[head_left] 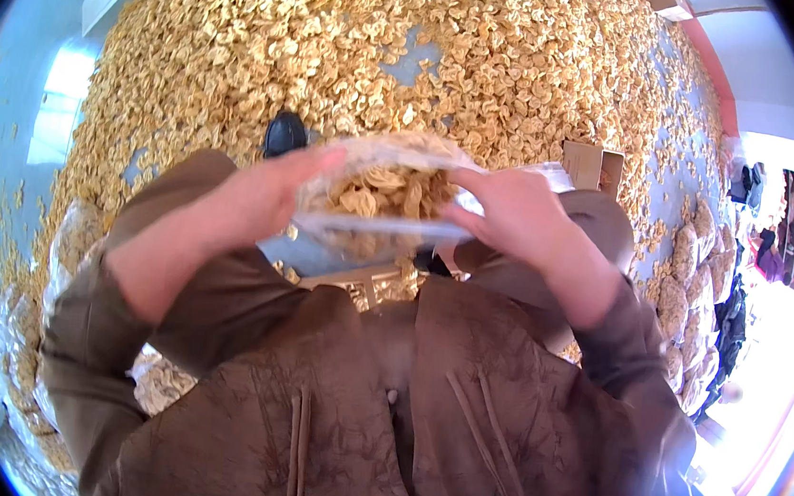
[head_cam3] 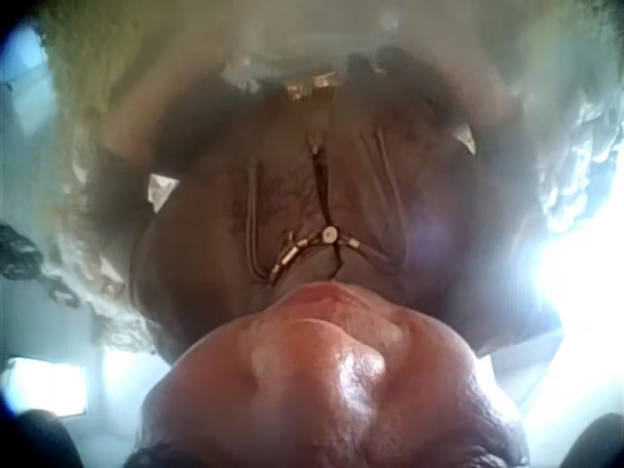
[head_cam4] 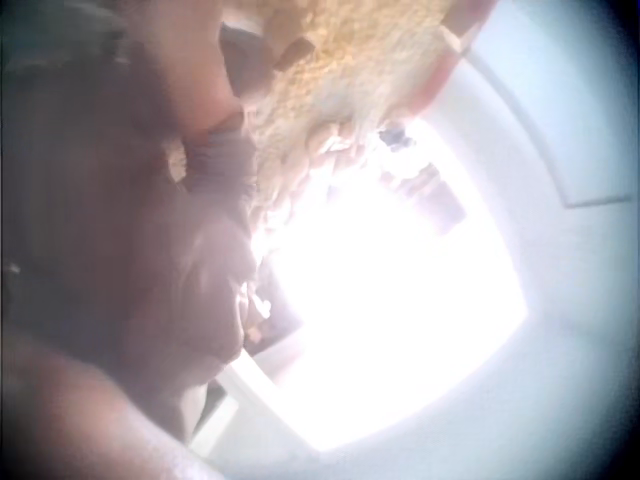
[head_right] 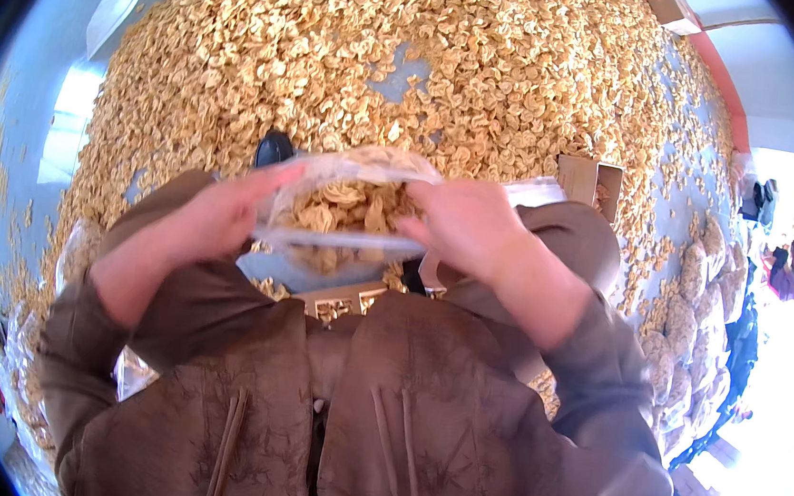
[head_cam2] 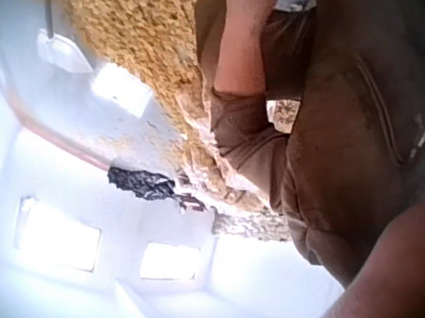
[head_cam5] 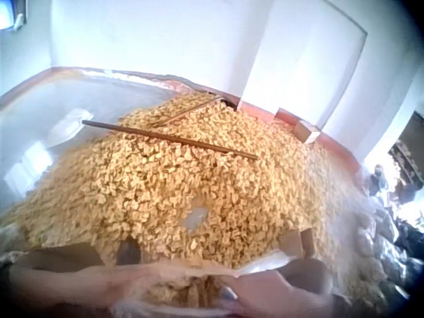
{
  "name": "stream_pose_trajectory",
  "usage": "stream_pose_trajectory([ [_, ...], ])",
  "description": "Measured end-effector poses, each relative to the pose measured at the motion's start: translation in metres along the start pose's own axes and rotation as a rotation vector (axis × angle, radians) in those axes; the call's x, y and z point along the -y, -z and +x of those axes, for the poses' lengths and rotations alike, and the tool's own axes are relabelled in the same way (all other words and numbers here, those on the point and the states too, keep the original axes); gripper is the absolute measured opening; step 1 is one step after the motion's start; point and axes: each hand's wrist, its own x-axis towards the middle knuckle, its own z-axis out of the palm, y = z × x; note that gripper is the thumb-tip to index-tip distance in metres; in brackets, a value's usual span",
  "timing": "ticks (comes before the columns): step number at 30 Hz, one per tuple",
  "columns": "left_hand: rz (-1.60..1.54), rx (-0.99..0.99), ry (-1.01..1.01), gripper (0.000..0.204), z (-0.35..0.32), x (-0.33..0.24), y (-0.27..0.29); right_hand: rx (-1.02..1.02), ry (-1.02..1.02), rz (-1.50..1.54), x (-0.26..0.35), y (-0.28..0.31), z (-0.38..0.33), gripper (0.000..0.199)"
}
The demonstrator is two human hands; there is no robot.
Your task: The person scoops dried pasta from a large bin into clear plastic bags by hand, then ties each bag and places it aside. The person repeats this process multiple times, filling several bags from the bulk pile.
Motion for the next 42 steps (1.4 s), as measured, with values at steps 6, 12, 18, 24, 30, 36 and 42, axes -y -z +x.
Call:
stream_pose_trajectory([
  [6, 0.028, -0.216, 0.136, 0.065, 0.000, 0.017, 0.013, 0.040, 0.097, 0.229, -0.010, 0.001, 0.023, 0.042],
  [12, -0.055, -0.083, 0.302, 0.054, 0.006, 0.005, 0.026, -0.378, 0.209, 0.029, -0.025, -0.035, 0.054, 0.082],
  [18, 0.007, 0.047, 0.174, 0.074, 0.022, 0.002, 0.001, -0.331, 0.330, 0.413, -0.030, -0.060, 0.093, 0.018],
  [24, 0.448, -0.327, 0.128, 0.096, 0.002, -0.035, -0.056, -0.272, 0.328, 0.835, 0.019, -0.023, 0.042, 0.005],
  [30, 0.355, -0.315, 0.547, 0.038, 0.094, 0.038, -0.116, -0.109, 0.276, 0.780, -0.028, -0.070, 0.084, 0.004],
  [36, 0.058, -0.810, 0.261, 0.020, -0.011, -0.055, -0.053, -0.484, 0.445, 0.625, 0.050, 0.047, 0.058, 0.011],
  [42, -0.105, -1.783, -0.022, 0.021, -0.210, -0.074, 0.003, -0.781, 0.877, 0.704, 0.173, 0.123, 0.013, 0.026],
])
